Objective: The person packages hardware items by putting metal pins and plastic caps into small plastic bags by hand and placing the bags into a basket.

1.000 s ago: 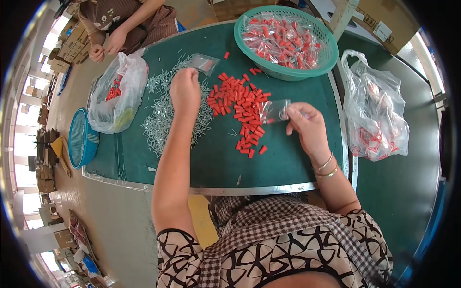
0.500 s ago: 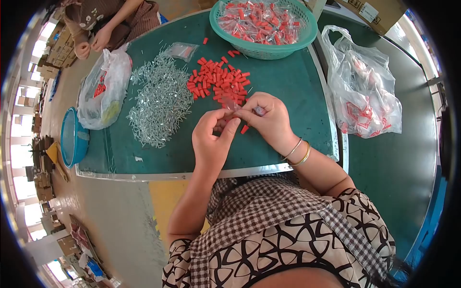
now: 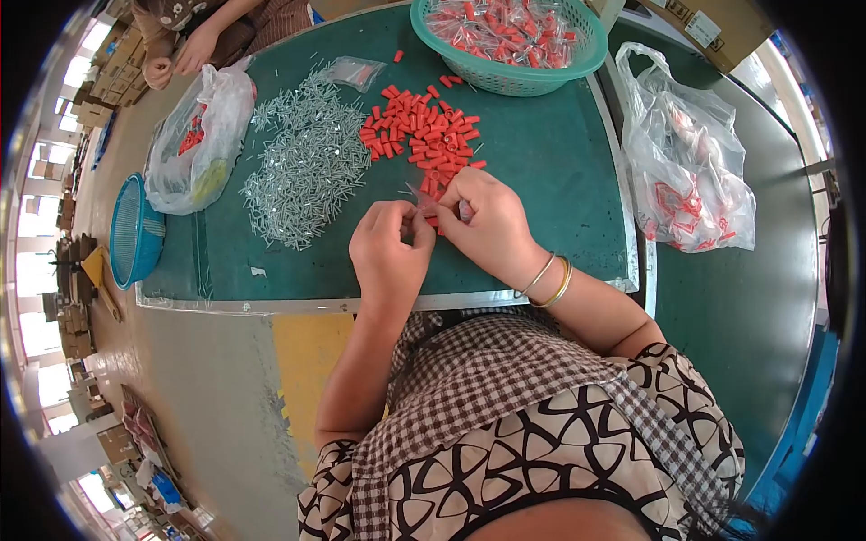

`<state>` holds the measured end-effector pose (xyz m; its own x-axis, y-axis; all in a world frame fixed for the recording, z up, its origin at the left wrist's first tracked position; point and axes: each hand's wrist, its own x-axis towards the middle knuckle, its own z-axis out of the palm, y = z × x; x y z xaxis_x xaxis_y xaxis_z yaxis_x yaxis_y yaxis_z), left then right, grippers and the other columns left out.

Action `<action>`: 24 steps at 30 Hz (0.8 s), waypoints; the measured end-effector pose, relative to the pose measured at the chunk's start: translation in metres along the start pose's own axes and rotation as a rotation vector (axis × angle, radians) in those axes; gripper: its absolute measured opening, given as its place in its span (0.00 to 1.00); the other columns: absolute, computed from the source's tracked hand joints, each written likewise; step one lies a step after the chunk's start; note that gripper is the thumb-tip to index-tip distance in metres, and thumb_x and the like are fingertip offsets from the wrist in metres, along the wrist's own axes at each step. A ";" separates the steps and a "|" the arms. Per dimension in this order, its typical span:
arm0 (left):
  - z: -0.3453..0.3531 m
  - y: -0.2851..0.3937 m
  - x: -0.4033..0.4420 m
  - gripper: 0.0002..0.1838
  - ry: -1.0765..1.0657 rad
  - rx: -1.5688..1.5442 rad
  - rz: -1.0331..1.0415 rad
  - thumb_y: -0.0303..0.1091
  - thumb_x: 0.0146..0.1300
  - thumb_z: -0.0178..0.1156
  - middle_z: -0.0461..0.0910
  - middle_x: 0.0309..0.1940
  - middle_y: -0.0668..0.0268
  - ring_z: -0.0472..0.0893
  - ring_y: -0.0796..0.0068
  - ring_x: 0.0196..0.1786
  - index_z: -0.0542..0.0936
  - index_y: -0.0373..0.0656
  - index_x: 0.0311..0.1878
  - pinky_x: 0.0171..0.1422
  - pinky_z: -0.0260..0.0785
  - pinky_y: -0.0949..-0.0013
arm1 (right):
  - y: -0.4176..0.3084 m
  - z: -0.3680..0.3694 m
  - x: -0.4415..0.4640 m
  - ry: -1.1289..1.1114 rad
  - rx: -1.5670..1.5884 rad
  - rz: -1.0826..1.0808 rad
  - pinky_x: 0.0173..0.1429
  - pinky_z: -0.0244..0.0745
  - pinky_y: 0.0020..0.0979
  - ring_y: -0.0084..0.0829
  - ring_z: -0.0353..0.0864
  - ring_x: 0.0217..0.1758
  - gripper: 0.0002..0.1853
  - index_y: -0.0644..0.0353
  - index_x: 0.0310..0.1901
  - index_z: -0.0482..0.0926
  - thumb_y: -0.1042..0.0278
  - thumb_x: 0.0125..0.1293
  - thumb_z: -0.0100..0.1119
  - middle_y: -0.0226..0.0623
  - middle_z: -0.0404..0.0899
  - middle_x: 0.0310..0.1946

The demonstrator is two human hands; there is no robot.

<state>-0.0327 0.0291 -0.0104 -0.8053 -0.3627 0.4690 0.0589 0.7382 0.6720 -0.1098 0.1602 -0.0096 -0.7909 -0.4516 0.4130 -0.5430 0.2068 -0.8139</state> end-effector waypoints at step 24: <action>-0.040 -0.006 0.012 0.04 -0.448 -0.450 -0.571 0.25 0.59 0.62 0.78 0.26 0.74 0.72 0.90 0.28 0.80 0.34 0.35 0.33 0.65 0.80 | -0.001 -0.001 0.001 -0.296 0.079 -0.291 0.29 0.73 0.29 0.28 0.75 0.22 0.26 0.56 0.49 0.80 0.66 0.45 0.77 0.32 0.82 0.39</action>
<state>-0.0189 -0.0027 0.0142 -0.9345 -0.2812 -0.2185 -0.2750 0.1801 0.9444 -0.1101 0.1606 -0.0079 -0.4862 -0.7137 0.5042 -0.6994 -0.0282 -0.7142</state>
